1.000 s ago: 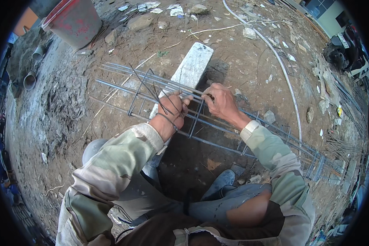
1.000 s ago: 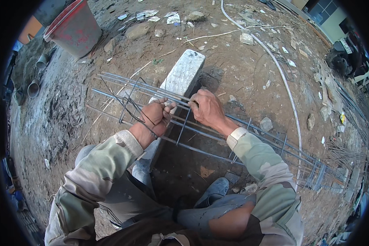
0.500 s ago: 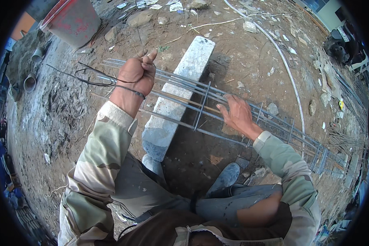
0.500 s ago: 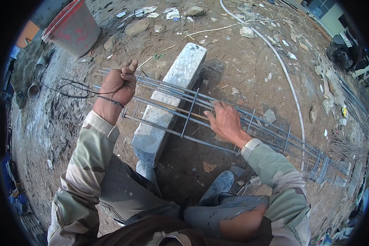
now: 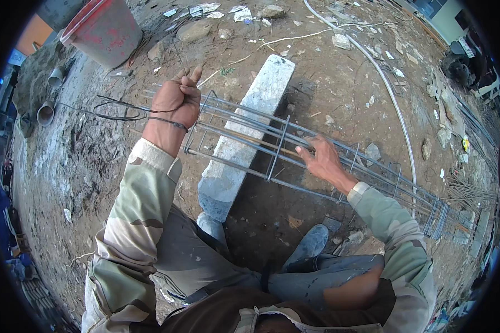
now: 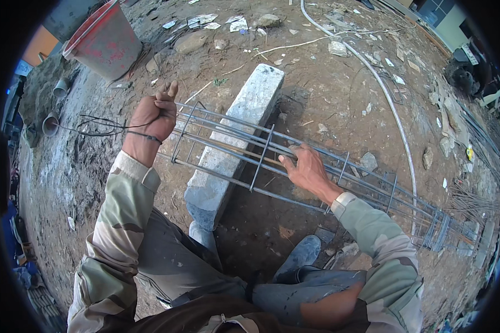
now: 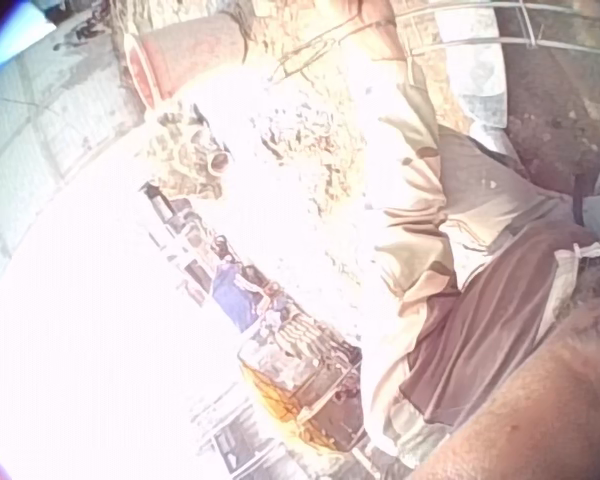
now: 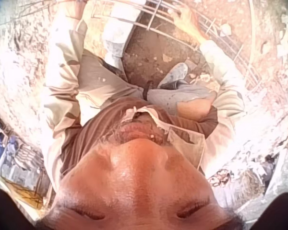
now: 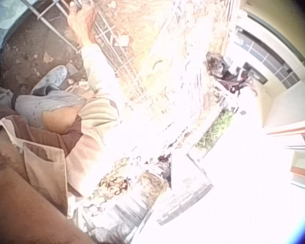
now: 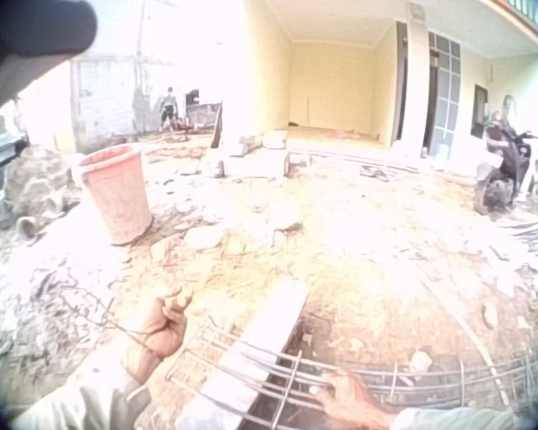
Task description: The person assembles a rebar cage by sliding rebar stirrups along the metal rods and securing them with wire by hand and using pliers.
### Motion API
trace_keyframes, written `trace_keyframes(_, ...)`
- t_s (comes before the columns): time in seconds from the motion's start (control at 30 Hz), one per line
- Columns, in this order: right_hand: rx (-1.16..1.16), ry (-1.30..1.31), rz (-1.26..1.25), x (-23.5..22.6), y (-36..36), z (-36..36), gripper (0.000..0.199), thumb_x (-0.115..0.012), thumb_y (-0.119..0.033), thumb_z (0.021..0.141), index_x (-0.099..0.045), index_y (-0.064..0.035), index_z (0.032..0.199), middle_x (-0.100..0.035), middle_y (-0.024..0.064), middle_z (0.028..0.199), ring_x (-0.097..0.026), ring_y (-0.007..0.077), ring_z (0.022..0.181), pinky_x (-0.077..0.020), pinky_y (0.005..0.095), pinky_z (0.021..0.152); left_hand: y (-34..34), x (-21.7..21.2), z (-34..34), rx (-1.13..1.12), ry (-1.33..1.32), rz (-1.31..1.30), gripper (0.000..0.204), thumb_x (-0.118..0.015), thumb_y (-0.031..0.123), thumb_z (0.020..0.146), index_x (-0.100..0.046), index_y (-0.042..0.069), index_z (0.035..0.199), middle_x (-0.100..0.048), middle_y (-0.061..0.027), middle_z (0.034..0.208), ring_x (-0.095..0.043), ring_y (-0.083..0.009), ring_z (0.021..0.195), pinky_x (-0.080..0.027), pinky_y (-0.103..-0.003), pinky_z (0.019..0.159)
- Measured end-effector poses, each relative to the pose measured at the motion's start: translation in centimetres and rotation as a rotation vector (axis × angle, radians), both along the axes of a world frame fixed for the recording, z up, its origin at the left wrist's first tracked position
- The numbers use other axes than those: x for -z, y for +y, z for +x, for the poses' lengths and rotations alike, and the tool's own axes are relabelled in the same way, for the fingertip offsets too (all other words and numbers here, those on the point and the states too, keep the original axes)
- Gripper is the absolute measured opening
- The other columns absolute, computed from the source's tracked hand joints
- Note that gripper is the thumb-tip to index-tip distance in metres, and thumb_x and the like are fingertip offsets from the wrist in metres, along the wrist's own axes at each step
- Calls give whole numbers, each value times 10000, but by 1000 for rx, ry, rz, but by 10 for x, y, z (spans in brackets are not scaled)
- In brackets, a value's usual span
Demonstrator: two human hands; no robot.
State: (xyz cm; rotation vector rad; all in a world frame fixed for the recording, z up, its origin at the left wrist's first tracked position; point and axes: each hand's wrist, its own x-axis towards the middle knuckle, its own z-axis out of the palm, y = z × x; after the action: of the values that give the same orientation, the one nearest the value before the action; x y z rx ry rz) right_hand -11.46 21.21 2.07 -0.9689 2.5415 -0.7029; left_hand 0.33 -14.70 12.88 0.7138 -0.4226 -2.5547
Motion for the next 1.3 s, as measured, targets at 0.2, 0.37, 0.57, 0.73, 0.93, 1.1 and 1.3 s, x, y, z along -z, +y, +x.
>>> trace_keyframes(0.2,-5,10,-35,-3,-1,5,531,-689,-331,948,-654,112,1239,-642,290,1121,-628,460,1070,-486,502,964,4,-1,2,9,-11,27,329,-313,-56,1027,-399,11,1337,-639,-254,1194,-623,-95,649,-528,-172,490)
trace_keyframes(0.37,-54,88,-5,-5,1,10,527,-687,-324,954,-648,114,1244,-640,292,1125,-626,460,1072,-489,500,955,21,-8,3,103,-62,-24,293,-341,-43,1031,-412,8,1310,-651,-208,1192,-573,-61,608,-500,-161,467)
trace_keyframes(0.57,-109,279,-92,-37,-2,0,397,-693,-240,943,-685,91,1160,-658,264,1108,-638,436,1059,-505,484,930,94,24,5,533,-430,-135,216,-371,7,1040,-442,11,1245,-684,-179,1140,-431,-31,507,-364,-156,401)
trace_keyframes(0.73,-192,127,-308,-55,-21,-32,242,-706,-117,894,-723,27,1087,-713,172,1020,-680,374,992,-541,450,847,127,61,3,842,-484,-49,232,-382,4,1024,-491,-18,1227,-701,-159,1102,-423,-12,463,-341,-157,367)
trace_keyframes(0.93,-454,506,-572,-31,-46,-40,205,-692,-22,849,-729,-23,1050,-661,106,886,-648,288,846,-546,410,746,129,74,-7,821,-462,120,291,-351,32,1046,-460,7,1314,-692,-136,1048,-427,3,460,-340,-151,357)
trace_keyframes(1.1,-609,640,-493,-12,-54,-40,228,-717,-72,821,-716,-33,1046,-612,68,923,-597,262,898,-519,381,782,132,60,-7,781,-442,48,324,-370,57,1070,-453,51,1383,-684,-144,1033,-427,-3,463,-349,-144,361)
trace_keyframes(1.3,-480,803,-514,-13,-58,-37,206,-720,-136,826,-667,-40,1001,-588,69,904,-590,259,888,-481,394,734,138,48,-14,666,-494,5,359,-376,60,1071,-449,71,1423,-680,-138,1021,-429,-5,473,-358,-140,374)
